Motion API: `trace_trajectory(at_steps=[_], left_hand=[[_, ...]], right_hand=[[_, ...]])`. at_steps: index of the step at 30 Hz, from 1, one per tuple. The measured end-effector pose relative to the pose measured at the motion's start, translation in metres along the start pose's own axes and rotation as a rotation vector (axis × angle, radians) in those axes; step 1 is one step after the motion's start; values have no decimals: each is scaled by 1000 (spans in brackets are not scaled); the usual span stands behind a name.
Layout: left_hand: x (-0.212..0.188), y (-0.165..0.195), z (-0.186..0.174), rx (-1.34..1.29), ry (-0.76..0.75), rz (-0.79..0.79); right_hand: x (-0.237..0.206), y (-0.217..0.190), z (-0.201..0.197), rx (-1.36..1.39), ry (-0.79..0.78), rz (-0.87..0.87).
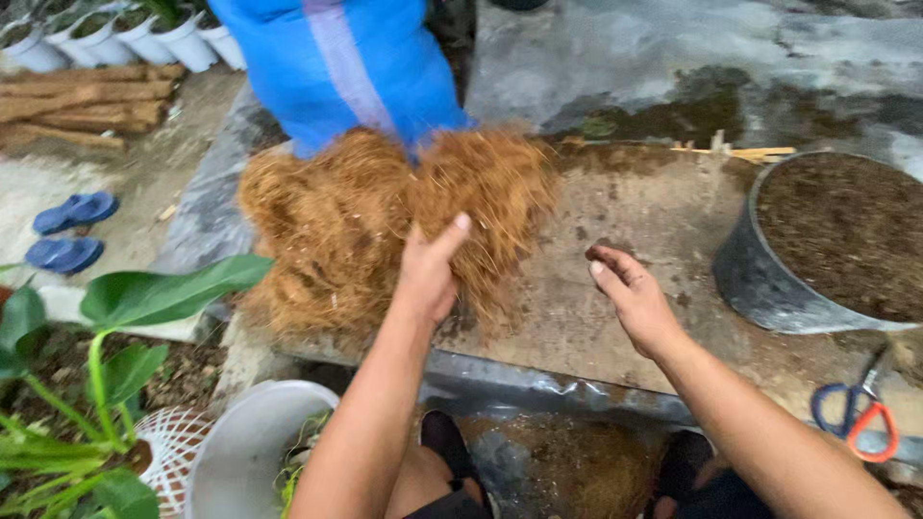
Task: The person clears a workbench, then repeatedly pulls, spreads, and compresses loose coconut coir by hand into a flat mat. They move aside a pink bowl and a pair of scissors, pour water from a jug into the bowl, and continue shaping the coir on the bench.
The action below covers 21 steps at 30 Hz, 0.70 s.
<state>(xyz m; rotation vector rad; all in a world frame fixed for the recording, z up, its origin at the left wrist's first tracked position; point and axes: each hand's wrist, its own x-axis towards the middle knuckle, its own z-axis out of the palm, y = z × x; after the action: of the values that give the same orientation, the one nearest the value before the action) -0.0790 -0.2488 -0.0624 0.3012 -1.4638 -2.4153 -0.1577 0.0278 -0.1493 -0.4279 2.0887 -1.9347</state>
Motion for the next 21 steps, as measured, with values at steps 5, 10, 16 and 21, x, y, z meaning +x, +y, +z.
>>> trace_trajectory(at_steps=[5, 10, 16, 21], left_hand=[[-41, -70, 36, 304, -59, -251], [-54, -130, 51, 434, -201, 2], [-32, -180, 38, 494, -120, -153], [-29, -187, 31, 282, 51, -469]], right_hand=[[-25, 15, -22, 423, -44, 395], [-38, 29, -14, 466, -7, 180], [-36, 16, -20, 436, 17, 386], [-28, 19, -14, 554, 24, 313]])
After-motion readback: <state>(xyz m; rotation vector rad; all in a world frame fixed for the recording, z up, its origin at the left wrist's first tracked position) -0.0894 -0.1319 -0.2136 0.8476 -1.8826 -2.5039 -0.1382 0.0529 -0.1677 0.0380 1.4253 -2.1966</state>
